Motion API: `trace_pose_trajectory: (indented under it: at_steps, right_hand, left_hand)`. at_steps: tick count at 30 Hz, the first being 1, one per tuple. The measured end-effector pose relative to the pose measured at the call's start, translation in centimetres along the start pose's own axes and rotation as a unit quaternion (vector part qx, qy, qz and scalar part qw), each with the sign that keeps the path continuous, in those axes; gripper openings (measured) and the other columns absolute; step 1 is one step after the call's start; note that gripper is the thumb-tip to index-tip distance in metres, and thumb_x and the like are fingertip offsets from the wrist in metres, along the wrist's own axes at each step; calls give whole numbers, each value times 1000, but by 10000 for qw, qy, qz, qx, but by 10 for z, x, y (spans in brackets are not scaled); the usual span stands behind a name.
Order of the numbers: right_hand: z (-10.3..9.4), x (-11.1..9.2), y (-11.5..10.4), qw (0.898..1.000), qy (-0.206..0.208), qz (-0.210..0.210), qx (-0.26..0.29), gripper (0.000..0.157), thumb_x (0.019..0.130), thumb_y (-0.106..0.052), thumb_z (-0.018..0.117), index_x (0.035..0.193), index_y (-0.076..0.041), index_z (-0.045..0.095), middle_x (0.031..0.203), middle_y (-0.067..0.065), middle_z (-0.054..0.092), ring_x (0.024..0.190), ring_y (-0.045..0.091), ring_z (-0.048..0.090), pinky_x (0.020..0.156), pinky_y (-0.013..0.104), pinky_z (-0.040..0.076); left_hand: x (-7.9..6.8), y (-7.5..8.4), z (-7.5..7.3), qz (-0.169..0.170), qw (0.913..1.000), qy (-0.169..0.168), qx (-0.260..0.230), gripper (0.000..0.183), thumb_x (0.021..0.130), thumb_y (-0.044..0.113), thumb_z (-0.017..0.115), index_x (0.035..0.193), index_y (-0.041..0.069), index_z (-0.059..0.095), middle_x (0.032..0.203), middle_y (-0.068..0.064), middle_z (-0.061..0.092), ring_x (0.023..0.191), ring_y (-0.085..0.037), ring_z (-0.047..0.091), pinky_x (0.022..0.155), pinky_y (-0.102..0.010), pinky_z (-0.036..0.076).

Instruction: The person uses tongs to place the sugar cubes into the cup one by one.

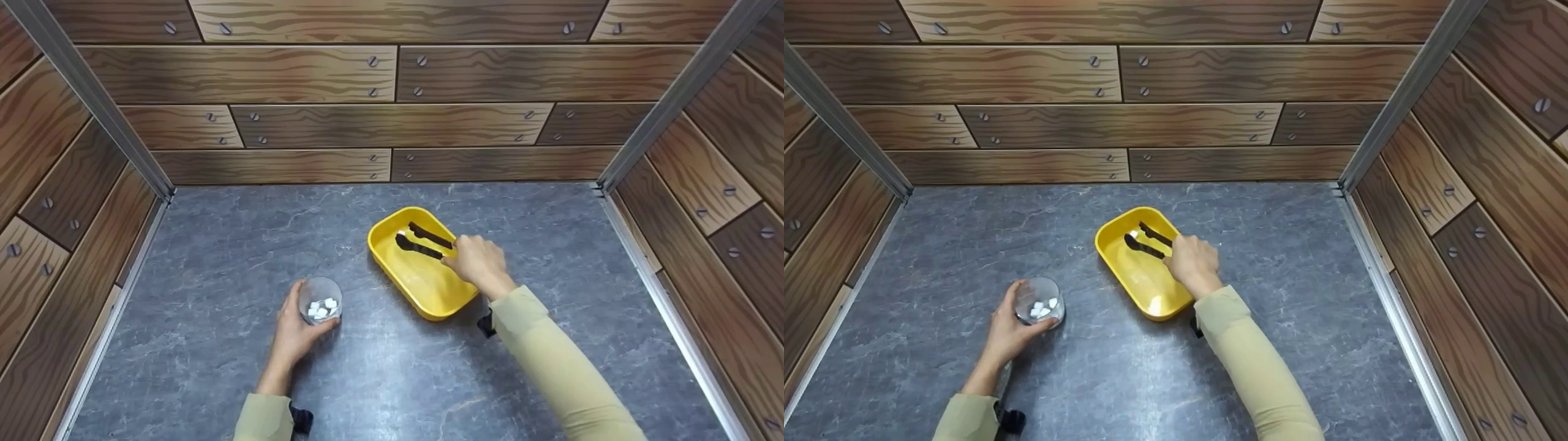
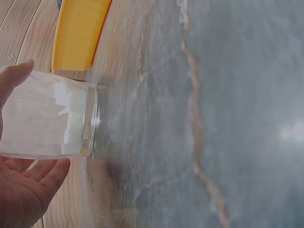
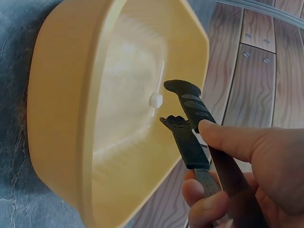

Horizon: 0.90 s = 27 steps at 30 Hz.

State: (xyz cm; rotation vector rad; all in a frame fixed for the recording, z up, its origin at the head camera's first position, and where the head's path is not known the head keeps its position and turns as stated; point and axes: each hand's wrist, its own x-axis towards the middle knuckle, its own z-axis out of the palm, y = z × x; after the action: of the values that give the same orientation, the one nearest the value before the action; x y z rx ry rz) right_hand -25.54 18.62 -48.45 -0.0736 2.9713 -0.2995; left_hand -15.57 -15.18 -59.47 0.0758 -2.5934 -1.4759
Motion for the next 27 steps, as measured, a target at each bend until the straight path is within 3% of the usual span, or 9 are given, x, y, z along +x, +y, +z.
trace_pose_trajectory:
  at_steps: [6,15,27]
  right_hand:
    - [1,8,-2,9999,-81,-26,-143,36,89,-42,71,89,-6,66,74,8,61,61,25,56,53,39,46]
    - [-1,16,-10,9993,-74,-85,-350,38,91,-38,70,103,-2,69,92,16,69,75,36,64,61,48,53]
    - [4,23,-18,9985,21,-189,-511,41,88,-38,73,106,-1,71,98,18,71,82,40,66,66,51,55]
  left_hand:
    - [0,0,-1,14,10000,-1,18,102,66,26,92,147,2,35,142,-29,44,128,-48,42,103,-60,36]
    - [0,-1,0,29,10000,13,-1,101,66,26,93,146,3,37,142,-28,44,127,-48,42,103,-61,35]
    - [0,0,0,90,9999,55,-69,98,65,23,93,144,3,38,140,-28,45,127,-48,43,103,-60,37]
